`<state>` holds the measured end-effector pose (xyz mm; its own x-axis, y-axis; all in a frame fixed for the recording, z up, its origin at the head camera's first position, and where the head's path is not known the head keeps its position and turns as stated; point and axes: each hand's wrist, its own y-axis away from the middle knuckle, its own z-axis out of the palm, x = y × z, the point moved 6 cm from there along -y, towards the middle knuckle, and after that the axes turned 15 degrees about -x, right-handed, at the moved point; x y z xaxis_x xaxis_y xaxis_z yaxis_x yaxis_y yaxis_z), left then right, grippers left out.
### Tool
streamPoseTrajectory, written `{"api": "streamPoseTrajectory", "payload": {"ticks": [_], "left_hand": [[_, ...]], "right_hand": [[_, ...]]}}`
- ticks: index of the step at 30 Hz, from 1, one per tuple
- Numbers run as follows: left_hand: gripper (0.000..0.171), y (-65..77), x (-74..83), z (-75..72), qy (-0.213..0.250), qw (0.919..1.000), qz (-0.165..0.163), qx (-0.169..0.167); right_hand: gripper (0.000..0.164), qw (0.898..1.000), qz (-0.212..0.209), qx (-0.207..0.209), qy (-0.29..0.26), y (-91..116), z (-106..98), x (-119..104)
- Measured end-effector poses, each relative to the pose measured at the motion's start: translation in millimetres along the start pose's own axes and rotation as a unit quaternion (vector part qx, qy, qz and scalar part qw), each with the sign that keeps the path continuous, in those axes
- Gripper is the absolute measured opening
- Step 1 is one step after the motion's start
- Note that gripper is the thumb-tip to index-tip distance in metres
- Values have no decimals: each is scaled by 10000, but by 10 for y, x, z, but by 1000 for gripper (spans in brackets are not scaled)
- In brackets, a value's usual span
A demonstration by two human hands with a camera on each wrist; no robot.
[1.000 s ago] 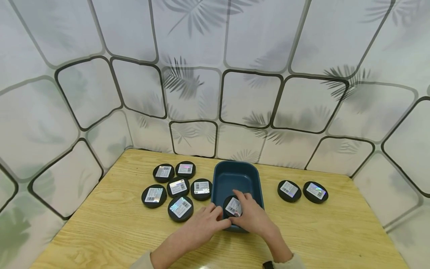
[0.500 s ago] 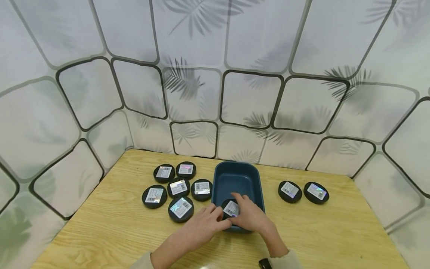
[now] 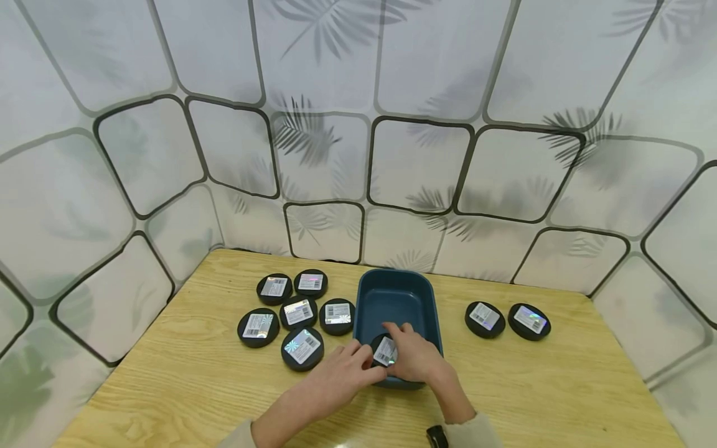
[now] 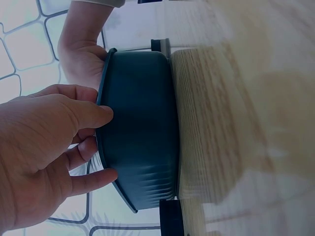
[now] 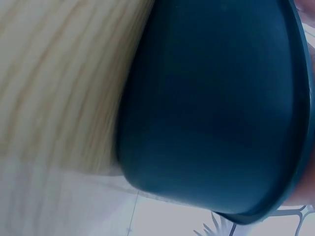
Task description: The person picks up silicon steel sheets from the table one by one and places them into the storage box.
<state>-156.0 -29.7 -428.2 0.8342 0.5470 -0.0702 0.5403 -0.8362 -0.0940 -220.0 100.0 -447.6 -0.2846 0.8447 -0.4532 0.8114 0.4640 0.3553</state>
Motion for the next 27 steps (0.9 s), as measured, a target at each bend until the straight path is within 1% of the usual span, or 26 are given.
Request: {"api": "streamPoseTrajectory", "payload": {"ticks": [7, 15, 20, 24, 27], "left_hand": [[24, -4, 3, 1, -26, 10000, -41, -72], [25, -3, 6, -11, -39, 10000, -62, -32], [23, -4, 3, 2, -43, 10000, -52, -9], [19, 0, -2, 3, -6, 10000, -30, 18], [19, -1, -11, 8, 74, 9999, -30, -74]], "right_hand": [[77, 9989, 241, 8, 401, -13, -2, -27], [75, 9988, 234, 13, 427, 2, -20, -64], [73, 9993, 195, -33, 302, -4, -21, -27], [71, 9999, 142, -42, -3, -9, -35, 27], [71, 9996, 133, -59, -258, 1, -50, 60]]}}
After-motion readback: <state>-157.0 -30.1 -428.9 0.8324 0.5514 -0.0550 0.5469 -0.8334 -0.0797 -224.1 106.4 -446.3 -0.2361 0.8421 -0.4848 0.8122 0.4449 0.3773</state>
